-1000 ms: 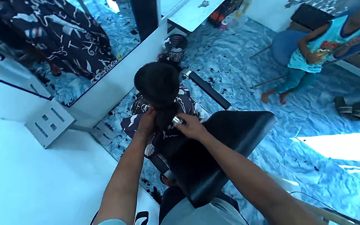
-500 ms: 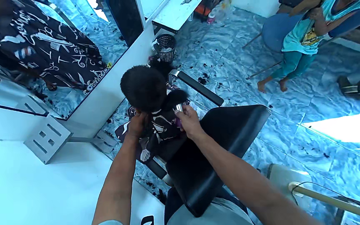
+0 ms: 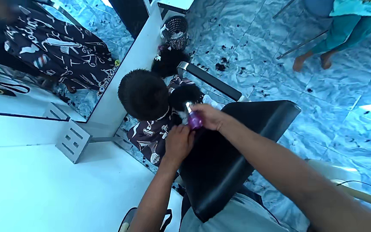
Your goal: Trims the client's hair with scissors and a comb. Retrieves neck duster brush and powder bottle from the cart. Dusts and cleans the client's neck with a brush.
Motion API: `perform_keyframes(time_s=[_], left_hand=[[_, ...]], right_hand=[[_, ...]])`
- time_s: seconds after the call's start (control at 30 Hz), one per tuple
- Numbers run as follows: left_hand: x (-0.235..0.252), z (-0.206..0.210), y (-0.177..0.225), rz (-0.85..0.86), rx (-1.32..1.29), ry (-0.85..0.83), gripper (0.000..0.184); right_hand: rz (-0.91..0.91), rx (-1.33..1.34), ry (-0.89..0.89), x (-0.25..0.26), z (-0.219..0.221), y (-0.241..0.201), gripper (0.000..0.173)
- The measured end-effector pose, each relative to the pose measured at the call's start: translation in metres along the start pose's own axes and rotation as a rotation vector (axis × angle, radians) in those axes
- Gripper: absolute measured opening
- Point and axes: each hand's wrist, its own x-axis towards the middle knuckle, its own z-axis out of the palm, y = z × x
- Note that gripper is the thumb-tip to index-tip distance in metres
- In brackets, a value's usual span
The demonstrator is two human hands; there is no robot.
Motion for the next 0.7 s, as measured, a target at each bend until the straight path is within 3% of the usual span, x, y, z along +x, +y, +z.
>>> perform_keyframes(time_s=[0.1,0.2,0.3,0.47,0.6,0.7], left_hand=[[0.060,-0.018,0.028,-0.160,0.108,-0.221,0.031],[0.125,-0.012,0.039,-0.410,0.456,-0.423,0.042],[0.149,-0.001,0.033,-0.434,0.798,-0.503,0.039],[0.169,0.007,0.026,-0.596,0.674,-0.426,0.041],[0.171,0.011,0.019,-0.513,0.712,-0.341,0.035],[0.138,0.004,0.033,-0.445,0.538,-0.349,0.037]], right_hand=[[-0.117,0.236,0.226,0.028,-0.048,-0.037,0.027],[-0.167,0.476,0.385,0.051,-0.075,-0.072,0.033],[-0.212,0.607,0.424,0.066,-0.089,-0.083,0.041],[-0.265,0.844,0.436,0.066,-0.100,-0.082,0.038],[-0.288,0.779,0.431,0.069,-0.105,-0.088,0.031],[-0.392,0.616,0.406,0.075,-0.108,-0.089,0.022]])
